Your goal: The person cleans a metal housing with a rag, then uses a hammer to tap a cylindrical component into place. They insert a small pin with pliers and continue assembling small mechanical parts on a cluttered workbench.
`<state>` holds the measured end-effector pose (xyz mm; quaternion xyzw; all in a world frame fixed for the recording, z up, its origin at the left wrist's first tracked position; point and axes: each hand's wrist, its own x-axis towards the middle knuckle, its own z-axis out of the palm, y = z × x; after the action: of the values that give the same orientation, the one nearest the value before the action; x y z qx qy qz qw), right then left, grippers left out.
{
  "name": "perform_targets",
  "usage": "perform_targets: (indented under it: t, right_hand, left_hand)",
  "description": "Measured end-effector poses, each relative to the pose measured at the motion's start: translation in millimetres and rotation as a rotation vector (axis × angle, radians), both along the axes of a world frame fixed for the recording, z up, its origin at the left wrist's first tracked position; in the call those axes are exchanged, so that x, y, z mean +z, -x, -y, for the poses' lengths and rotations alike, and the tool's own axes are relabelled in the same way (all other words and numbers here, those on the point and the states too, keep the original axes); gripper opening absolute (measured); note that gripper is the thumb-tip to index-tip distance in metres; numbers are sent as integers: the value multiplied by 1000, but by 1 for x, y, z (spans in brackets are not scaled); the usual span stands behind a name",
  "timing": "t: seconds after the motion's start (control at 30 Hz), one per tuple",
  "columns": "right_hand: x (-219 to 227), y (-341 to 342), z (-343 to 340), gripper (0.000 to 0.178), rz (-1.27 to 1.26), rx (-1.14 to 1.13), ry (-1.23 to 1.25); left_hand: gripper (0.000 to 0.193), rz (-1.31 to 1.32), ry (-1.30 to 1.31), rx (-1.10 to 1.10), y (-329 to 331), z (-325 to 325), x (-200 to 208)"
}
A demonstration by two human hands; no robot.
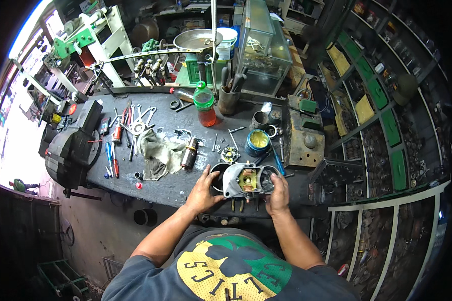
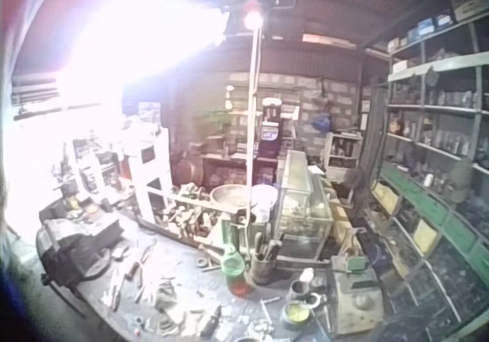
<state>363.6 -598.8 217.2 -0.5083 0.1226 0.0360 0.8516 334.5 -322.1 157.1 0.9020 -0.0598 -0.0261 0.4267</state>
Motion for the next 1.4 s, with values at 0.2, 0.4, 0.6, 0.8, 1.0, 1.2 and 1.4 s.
perform_targets:
  t: [0.2, 0.4, 0.6, 0.8, 1.0, 1.2, 1.4]
  right_hand:
    - [-39, -28, -66, 39, 75, -12, 273]
    - [-47, -17, -55, 50, -6, 23, 528]
    - [-25, -15, -52, 71, 46, -94, 704]
    - [19, 6, -21, 66, 346, -301, 867]
    - [46, 19, -19, 69, 296, -204, 1037]
    - [57, -5, -50, 64, 438, -69, 1006]
    - [87, -21, -36, 52, 593, -131, 583]
  left_hand:
    - [67, 278, -332, 640, -7, -130, -41]
    - [83, -129, -411, 695, -47, -198, -47]
    - [39, 80, -476, 619, -64, -223, -66]
    - [39, 256, 154, 647, -50, -272, -40]
    - [76, 244, -472, 281, -35, -237, 13]
    - [32, 161, -896, 103, -82, -234, -48]
    - [10, 648, 368, 593, -97, -210, 61]
